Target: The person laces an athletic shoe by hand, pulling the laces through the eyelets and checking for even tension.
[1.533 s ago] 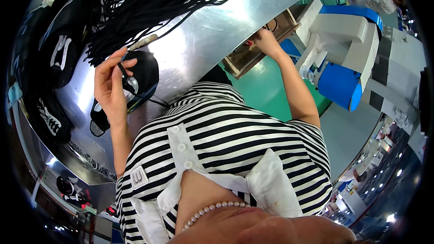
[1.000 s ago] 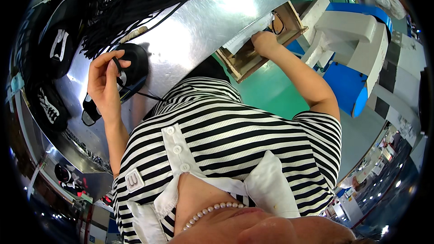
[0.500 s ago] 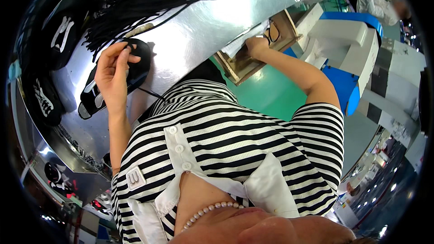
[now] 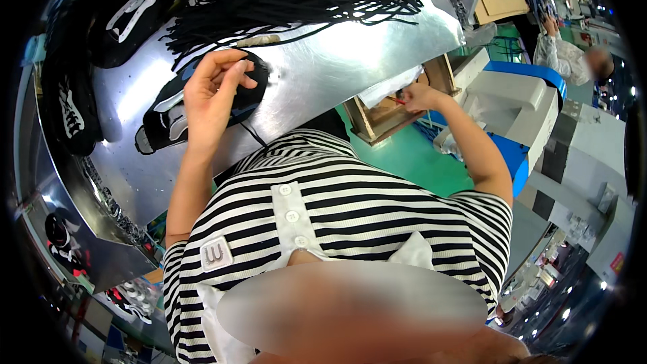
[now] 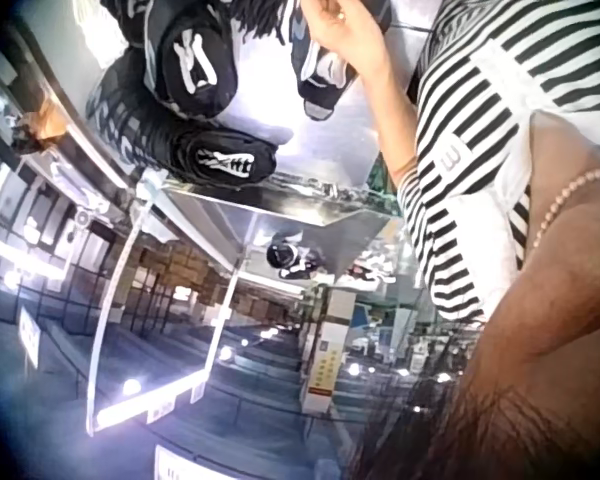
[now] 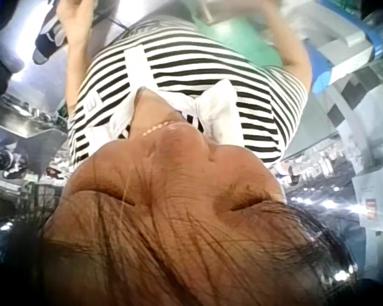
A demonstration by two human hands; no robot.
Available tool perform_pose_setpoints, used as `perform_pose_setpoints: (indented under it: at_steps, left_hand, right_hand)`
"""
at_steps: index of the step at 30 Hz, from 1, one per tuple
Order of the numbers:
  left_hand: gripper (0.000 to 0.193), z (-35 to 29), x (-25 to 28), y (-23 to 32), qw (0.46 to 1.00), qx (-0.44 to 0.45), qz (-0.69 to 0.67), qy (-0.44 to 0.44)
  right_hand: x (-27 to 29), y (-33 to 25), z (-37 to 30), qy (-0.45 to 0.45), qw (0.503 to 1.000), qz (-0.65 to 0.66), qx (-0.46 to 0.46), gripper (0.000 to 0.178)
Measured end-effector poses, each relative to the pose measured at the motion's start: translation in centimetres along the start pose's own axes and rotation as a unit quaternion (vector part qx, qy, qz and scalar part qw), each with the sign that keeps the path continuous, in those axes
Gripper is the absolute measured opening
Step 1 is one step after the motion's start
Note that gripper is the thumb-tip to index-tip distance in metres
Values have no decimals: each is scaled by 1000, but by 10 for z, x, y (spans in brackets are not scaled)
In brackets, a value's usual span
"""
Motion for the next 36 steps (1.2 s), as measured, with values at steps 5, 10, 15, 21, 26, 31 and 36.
perform_pose_setpoints:
  at_steps: [5, 10, 15, 21, 26, 31, 36]
  left_hand:
    - [20, 5, 4, -2, 999, 17, -36, -11]
    - [20, 11, 5, -2, 992, 67, -106, -13]
    - [13, 6, 13, 0, 983, 88, -158, -21]
    - [11, 1, 15, 17, 986, 102, -130, 15]
    - [10, 1, 14, 15, 993, 70, -56, 71]
    - [8, 2, 7, 10, 997, 19, 6, 74]
    - [10, 3, 2, 21, 996, 38, -20, 76]
  right_hand:
    - [19, -49, -73, -24, 970, 231, 72, 27]
    - [19, -127, -107, -3, 838, 511, 192, 30]
    - [19, -218, -90, -19, 739, 560, 374, 21]
    - [26, -274, -72, 35, 717, 539, 441, 39]
    - [20, -290, -71, 144, 766, 451, 435, 29]
    - [12, -295, -71, 156, 772, 423, 448, 26]
    - [1, -300, -58, 224, 796, 383, 411, 32]
Point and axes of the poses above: each hand's wrist, its own z-axis towards the middle knuckle, its own x-axis out of the back of the hand, y = z × x, the point moved 4 cm from there along z, towards the middle knuckle, and after that the axes turned 2 degrees about -y, right-handed, at the moved point
